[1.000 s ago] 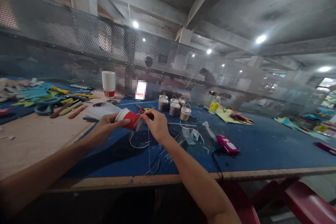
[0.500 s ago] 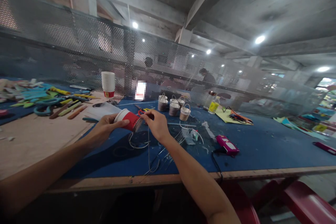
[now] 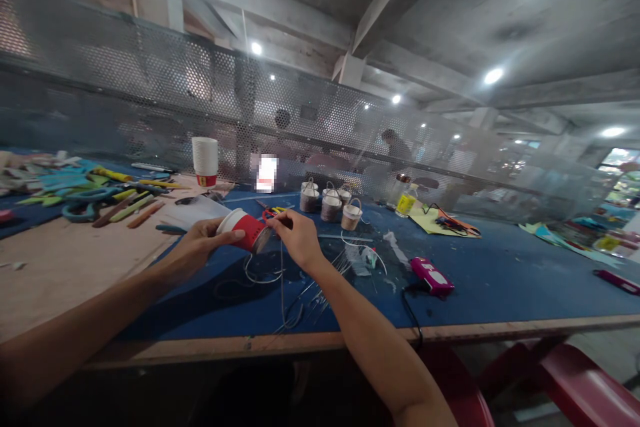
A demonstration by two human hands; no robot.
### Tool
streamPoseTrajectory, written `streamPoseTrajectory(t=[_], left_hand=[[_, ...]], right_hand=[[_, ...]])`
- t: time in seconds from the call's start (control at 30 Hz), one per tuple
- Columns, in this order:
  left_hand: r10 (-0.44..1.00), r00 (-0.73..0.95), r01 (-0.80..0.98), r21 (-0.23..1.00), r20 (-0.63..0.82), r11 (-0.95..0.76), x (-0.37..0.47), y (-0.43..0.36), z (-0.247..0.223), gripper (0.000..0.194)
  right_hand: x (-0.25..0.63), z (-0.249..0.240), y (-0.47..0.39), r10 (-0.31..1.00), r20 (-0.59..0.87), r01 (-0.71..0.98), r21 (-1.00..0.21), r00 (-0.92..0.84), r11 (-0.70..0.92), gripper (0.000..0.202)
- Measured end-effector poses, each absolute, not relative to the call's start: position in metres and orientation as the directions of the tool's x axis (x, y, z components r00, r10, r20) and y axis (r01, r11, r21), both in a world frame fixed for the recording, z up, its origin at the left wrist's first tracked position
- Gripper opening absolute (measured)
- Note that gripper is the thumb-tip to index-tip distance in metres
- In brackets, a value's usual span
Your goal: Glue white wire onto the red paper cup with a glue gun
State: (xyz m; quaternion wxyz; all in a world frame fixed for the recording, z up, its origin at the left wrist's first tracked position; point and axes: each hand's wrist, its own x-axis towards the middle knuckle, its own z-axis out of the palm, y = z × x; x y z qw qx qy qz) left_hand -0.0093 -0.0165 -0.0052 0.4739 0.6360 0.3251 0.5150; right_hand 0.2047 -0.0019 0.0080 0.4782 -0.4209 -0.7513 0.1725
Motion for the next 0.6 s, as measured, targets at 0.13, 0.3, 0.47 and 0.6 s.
streamPoseTrajectory(t=[0.13, 0.3, 0.47, 0.6], left_hand=[[0.901, 0.258, -0.094, 0.937, 0.348, -0.335, -0.0086, -0.0161, -0.0055, 0.019], [0.904, 0.262, -0.104, 0.942, 0.337, -0.320, -0.0086, -0.0168, -0.0055, 0.020], [0.899, 0.275, -0.105, 0.940, 0.341, -0.325, -0.0093, -0.0189, -0.0040, 0.018], [0.892, 0.288, -0.124, 0.937, 0.348, -0.326, -0.0089, -0.0207, -0.0021, 0.016]], right_hand=[[0.2054, 0.0067, -0.0003, 0.803, 0.564, 0.461, -0.670, -0.192, 0.581, 0.028], [0.2058, 0.0051, 0.0021, 0.813, 0.551, 0.434, -0.696, -0.187, 0.572, 0.026], [0.2057, 0.0063, 0.0027, 0.829, 0.527, 0.387, -0.736, -0.189, 0.556, 0.024], [0.2063, 0.0072, 0.0030, 0.843, 0.506, 0.371, -0.758, -0.185, 0.536, 0.025]])
